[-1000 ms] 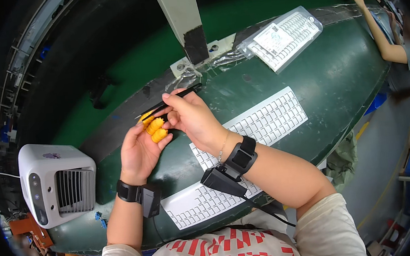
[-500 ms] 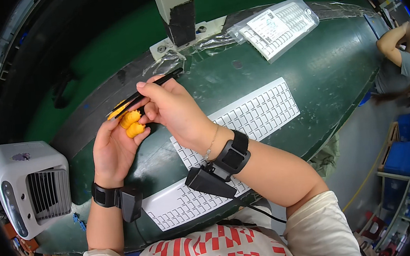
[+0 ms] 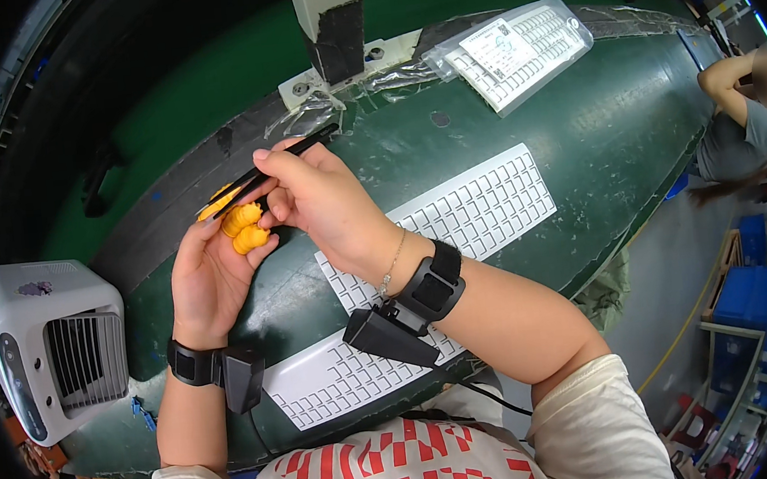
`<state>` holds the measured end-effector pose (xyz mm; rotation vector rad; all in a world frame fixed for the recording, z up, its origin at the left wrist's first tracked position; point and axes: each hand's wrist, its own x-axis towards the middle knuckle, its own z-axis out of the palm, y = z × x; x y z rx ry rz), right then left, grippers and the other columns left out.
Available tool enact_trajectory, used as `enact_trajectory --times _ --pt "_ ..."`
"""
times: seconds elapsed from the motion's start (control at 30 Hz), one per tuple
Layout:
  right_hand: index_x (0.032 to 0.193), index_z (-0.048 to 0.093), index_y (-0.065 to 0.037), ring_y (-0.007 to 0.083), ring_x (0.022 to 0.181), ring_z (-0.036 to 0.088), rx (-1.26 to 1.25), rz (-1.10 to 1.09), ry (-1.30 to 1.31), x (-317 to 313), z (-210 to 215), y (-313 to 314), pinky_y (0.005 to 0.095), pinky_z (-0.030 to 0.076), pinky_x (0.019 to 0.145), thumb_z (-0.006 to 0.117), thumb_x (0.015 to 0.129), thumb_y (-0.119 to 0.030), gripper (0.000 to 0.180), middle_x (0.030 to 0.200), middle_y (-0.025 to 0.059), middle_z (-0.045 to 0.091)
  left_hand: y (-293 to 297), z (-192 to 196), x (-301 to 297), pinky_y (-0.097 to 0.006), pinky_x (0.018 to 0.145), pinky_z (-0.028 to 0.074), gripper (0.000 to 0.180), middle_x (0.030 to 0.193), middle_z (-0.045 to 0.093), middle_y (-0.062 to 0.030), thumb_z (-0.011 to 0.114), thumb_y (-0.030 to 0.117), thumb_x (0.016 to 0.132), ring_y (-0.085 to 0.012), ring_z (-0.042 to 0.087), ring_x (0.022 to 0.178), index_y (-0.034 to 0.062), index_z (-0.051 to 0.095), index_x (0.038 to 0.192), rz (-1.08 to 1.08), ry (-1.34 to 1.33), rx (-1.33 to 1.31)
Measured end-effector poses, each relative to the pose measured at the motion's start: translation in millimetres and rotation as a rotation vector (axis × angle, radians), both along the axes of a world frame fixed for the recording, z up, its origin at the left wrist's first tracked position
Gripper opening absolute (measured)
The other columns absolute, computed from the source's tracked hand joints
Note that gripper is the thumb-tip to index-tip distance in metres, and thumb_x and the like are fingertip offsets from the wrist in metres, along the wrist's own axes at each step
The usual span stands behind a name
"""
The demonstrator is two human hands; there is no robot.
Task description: Manually assembling or inspecting electronic device components using tweezers.
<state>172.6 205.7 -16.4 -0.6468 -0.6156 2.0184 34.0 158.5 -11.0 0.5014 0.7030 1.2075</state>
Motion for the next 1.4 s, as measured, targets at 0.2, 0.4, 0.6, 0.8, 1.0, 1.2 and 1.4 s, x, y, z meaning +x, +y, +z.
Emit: enact_trajectory --times 0.2,0.4,0.6,0.8,1.0,1.2,1.4 --pt "0.076 0.044 -0.008 0.0046 0.053 0.042 0.029 0.019 -0.017 0.8 1.1 0.4 0.02 0.04 0.055 0.052 0.079 -0.021 0.016 0.065 0.0019 0.05 0.3 -1.2 -0.5 -0.032 0.078 0.043 0.03 0.099 0.051 -0.0158 0.033 0.017 0.083 -0.0215 0.052 0.087 0.0003 0.04 0.107 -0.019 0.001 0.013" --pt "0.072 0.045 -0.008 0.0046 0.053 0.042 0.017 0.008 -0.024 0.9 1.9 0.6 0.0193 0.04 0.055 0.052 0.079 -0.022 0.017 0.066 0.0019 0.05 1.1 0.9 1.6 -0.032 0.077 0.043 0.03 0.102 0.049 -0.0157 0.033 0.017 0.083 -0.0215 0.052 0.087 0.0 0.04 0.107 -0.005 0.017 0.005" --pt "0.071 0.046 -0.009 0.0036 0.053 0.042 0.015 0.005 -0.038 -0.8 1.4 0.2 0.017 0.037 0.054 0.05 0.08 -0.022 0.016 0.065 0.0001 0.052 0.6 0.0 0.5 -0.032 0.077 0.043 0.03 0.103 0.049 -0.0159 0.033 0.017 0.083 -0.0215 0.052 0.088 -0.0004 0.04 0.107 -0.006 0.019 0.017" --pt "0.075 0.045 -0.008 0.0056 0.054 0.039 0.026 0.035 -0.011 1.1 1.8 -0.7 0.0179 0.035 0.054 0.047 0.081 -0.02 0.013 0.071 0.0036 0.054 0.0 -0.5 1.1 -0.031 0.077 0.043 0.03 0.101 0.05 -0.016 0.033 0.017 0.083 -0.0215 0.052 0.087 -0.0004 0.04 0.107 -0.008 0.021 0.011" --pt "0.075 0.043 -0.008 0.0058 0.054 0.039 0.022 0.035 -0.008 0.7 2.0 -0.1 0.0183 0.035 0.054 0.047 0.081 -0.019 0.013 0.07 0.0037 0.053 0.3 -0.3 0.8 -0.031 0.077 0.042 0.03 0.094 0.052 -0.0156 0.033 0.017 0.083 -0.0216 0.053 0.083 -0.0002 0.04 0.107 -0.002 0.012 -0.012" --pt "0.07 0.048 -0.009 0.0033 0.052 0.043 0.012 0.009 0.019 0.4 2.1 0.2 0.0169 0.038 0.053 0.048 0.08 -0.019 0.014 0.065 0.0006 0.053 0.6 0.7 1.8 -0.031 0.076 0.042 0.03 0.093 0.053 -0.0151 0.034 0.017 0.083 -0.0214 0.054 0.081 -0.0001 0.041 0.106 0.002 0.022 -0.014" --pt "0.072 0.044 -0.009 0.0059 0.054 0.04 0.022 0.034 0.002 0.6 1.1 0.4 0.0185 0.035 0.054 0.046 0.081 -0.019 0.014 0.068 0.0028 0.053 0.7 -0.4 1.2 -0.031 0.076 0.042 0.03 0.093 0.053 -0.0152 0.034 0.017 0.083 -0.0214 0.054 0.081 -0.0001 0.042 0.105 0.003 0.034 -0.017"
